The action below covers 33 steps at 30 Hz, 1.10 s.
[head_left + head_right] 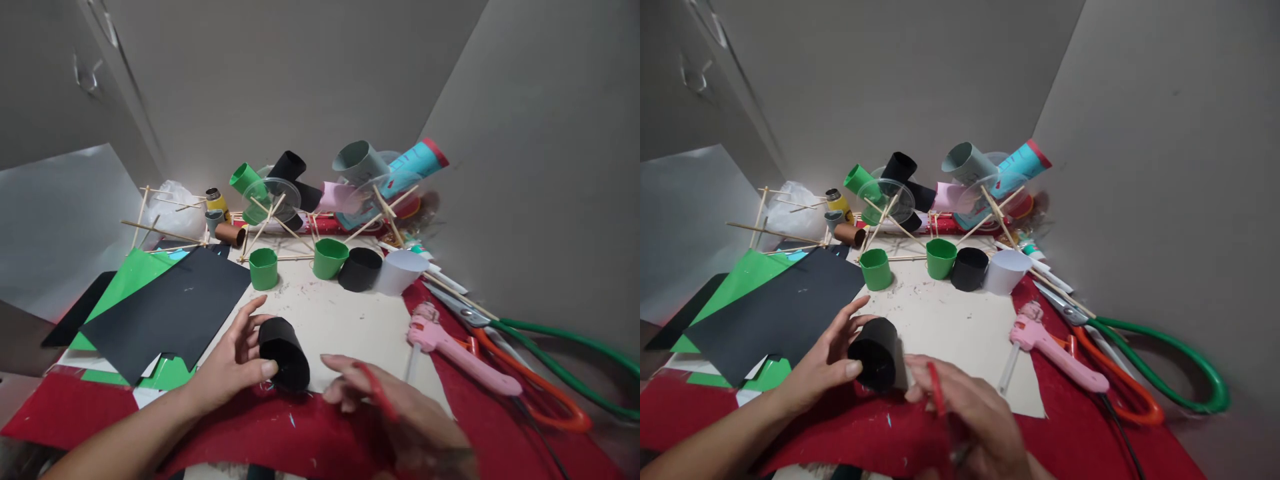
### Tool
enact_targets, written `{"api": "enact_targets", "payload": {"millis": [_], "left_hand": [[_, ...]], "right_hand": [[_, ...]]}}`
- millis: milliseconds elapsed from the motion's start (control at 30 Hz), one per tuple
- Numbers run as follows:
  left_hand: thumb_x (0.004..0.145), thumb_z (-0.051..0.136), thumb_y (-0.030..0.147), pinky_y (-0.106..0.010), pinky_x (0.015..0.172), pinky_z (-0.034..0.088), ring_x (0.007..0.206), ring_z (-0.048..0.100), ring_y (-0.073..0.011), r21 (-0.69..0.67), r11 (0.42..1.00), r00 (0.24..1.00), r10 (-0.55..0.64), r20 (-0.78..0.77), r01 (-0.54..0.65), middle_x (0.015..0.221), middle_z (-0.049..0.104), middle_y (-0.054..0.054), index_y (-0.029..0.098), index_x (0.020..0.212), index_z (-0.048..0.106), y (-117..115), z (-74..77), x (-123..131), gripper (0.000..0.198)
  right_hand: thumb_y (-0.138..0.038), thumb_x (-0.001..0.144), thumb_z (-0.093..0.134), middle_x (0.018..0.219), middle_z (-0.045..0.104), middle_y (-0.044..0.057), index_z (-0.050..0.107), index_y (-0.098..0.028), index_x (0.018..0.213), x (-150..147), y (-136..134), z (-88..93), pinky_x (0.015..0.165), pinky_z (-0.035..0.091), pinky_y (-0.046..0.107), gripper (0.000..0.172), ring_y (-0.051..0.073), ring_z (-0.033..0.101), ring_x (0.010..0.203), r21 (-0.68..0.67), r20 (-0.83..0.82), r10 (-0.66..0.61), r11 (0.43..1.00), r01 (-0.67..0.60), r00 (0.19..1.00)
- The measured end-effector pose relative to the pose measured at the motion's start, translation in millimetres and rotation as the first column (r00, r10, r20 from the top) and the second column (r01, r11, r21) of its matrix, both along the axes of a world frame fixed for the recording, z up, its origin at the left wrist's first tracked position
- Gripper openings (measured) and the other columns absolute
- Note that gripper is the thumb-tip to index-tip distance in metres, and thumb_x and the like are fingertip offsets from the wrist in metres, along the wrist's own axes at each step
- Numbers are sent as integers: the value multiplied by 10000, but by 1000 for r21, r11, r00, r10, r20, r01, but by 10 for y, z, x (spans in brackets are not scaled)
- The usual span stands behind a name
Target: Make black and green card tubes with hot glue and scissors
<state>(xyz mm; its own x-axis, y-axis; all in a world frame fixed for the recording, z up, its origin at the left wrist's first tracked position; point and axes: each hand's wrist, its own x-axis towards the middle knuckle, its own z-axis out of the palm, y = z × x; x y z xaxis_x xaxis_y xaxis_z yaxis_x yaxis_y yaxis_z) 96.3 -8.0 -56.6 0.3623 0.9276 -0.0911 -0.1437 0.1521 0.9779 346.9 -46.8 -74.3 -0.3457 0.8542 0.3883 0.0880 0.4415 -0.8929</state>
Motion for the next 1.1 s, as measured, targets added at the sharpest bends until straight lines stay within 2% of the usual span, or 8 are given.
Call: {"api": "enact_targets", "payload": {"millis": [67, 133, 200, 267, 400, 800, 967, 1100], "left_hand": [[699, 820, 461, -433, 1006, 414, 1212, 524, -314, 27, 999, 999, -45, 4, 45, 1342, 472, -112, 333, 1473, 338, -12, 50, -61, 921], [696, 817, 492, -447, 1018, 411, 1242, 509, -333, 62, 994, 996, -92, 1, 91, 1374, 465, -112, 357, 1479, 337, -32, 105, -107, 929], [700, 802, 537, -448, 1019, 418, 1250, 507, -342, 92, 987, 991, -134, -5, 134, 1393, 457, -109, 380, 1485, 329, -55, 163, -132, 930], [702, 791, 561, -445, 1011, 433, 1246, 513, -347, 111, 979, 985, -172, -17, 172, 1393, 456, -111, 387, 1487, 323, -78, 215, -144, 931], [705, 779, 581, -452, 1043, 417, 1252, 504, -348, 131, 967, 976, -213, -54, 218, 1388, 466, -116, 374, 1496, 308, -107, 278, -162, 944], [640, 814, 603, -434, 1063, 380, 1247, 499, -335, 71, 948, 950, -311, -7, 311, 1355, 483, -90, 375, 1499, 302, -142, 278, -234, 1025], [515, 907, 536, -380, 1043, 374, 1208, 519, -305, 57, 958, 958, -285, 36, 282, 1323, 507, -66, 362, 1485, 330, -137, 228, -237, 1142], [505, 927, 484, -356, 1031, 374, 1202, 520, -298, 42, 941, 941, -337, 32, 335, 1328, 504, -56, 378, 1487, 321, -98, 224, -256, 1158]], "right_hand": [[-564, 842, 667, 1053, 721, 140, 597, -267, 1281, 5, 29, 24, 651, 588, 382, 534, 280, 707, 766, -105, -114, -110, 990, 98, 987], [-482, 860, 678, 862, 709, 83, 656, -239, 1038, -33, 87, 58, 581, 552, 319, 302, 220, 667, 651, -214, -115, -182, 964, 155, 977], [-396, 841, 694, 649, 609, 6, 590, -222, 760, -89, 156, 88, 503, 466, 258, 218, 152, 557, 534, -244, 36, -120, 962, 125, 992], [-333, 803, 695, 525, 447, -59, 442, -226, 620, -137, 213, 103, 449, 340, 230, 330, 101, 384, 469, -223, 204, -27, 972, 73, 979], [-291, 790, 628, 498, 290, -93, 322, -236, 598, -167, 254, 97, 437, 210, 236, 366, 91, 235, 484, -220, 352, 38, 975, 43, 935], [-309, 763, 650, 520, 366, -85, 427, -210, 593, -150, 244, 168, 454, 238, 220, 298, 85, 296, 493, -233, 436, 148, 971, -47, 888], [-310, 754, 642, 516, 371, -85, 428, -207, 596, -142, 243, 127, 456, 239, 220, 285, 85, 292, 500, -239, 453, 169, 969, -64, 875], [-291, 745, 611, 507, 360, -84, 405, -211, 590, -144, 248, 110, 456, 239, 228, 270, 88, 287, 497, -235, 462, 165, 970, -60, 871]]}}
